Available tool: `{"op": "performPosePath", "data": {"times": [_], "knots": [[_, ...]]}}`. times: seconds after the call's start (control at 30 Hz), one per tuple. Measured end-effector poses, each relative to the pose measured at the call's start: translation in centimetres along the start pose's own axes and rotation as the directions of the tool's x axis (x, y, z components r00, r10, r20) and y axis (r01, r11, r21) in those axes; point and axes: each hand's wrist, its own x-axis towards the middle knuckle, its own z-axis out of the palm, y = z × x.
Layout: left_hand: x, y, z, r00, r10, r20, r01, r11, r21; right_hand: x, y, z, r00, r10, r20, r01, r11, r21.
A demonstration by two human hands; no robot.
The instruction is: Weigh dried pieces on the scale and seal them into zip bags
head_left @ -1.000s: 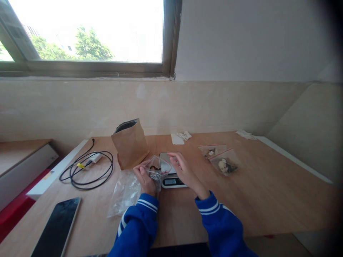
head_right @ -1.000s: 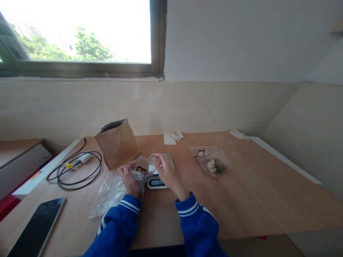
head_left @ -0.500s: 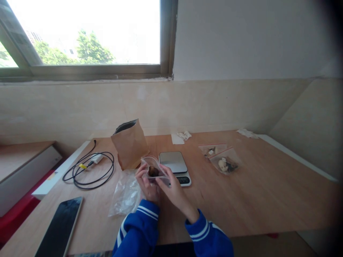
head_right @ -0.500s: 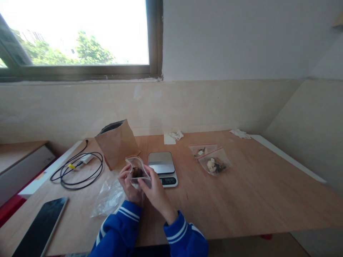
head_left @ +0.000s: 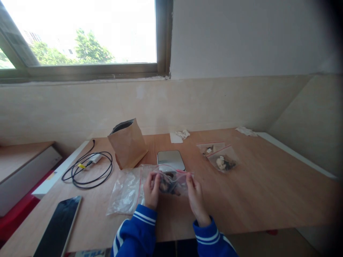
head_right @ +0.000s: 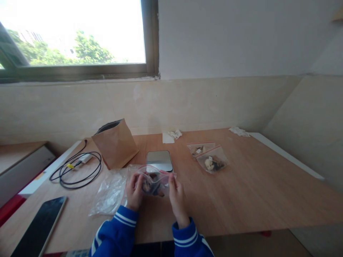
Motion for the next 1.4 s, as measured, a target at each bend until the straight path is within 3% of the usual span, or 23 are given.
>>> {"op": "performPosePath", "data": {"times": [0.13, 0.33, 0.63, 0.83, 1.03, 1.23, 1.4], "knots": [[-0.3, 0.0, -0.2, 0.993, 0.038, 0.115, -0.041, 0.999, 0.021, -0.4, 0.1, -0.8, 1.000, -0.012, 0.003, 0.012, 0.999, -0.047], [-0.4, -0.3, 0.1, 0.999, -0.039, 0.032, 0.041, 0.997, -0.063, -0.5, 0.6, -2.5, 0.990, -0.021, -0.139, 0.001, 0.990, -0.144], [-0.2, 1.7, -0.1, 0.960, 0.018, 0.278, -0.013, 1.000, -0.022, -0.3, 1.0, -4.0, 0.985, -0.086, -0.147, 0.041, 0.957, -0.288], [-0.2, 1.0, 0.6, 0.981, -0.154, 0.122, 0.168, 0.979, -0.118, -0.3, 1.6, -4.2, 0.967, -0.213, -0.142, 0.125, 0.878, -0.462], [-0.2, 0.8, 1.0, 0.960, -0.263, 0.097, 0.279, 0.928, -0.245, -0.2, 2.1, -4.3, 0.964, -0.250, -0.087, 0.181, 0.861, -0.475], [0.0, 0.9, 0.9, 0.985, -0.167, 0.043, 0.170, 0.981, -0.089, -0.2, 1.9, -4.8, 0.976, -0.209, -0.067, 0.157, 0.878, -0.452], [0.0, 1.0, 0.5, 0.995, -0.081, 0.057, 0.079, 0.996, 0.041, 0.0, 1.4, -5.5, 0.975, -0.153, -0.162, 0.088, 0.932, -0.351]]}}
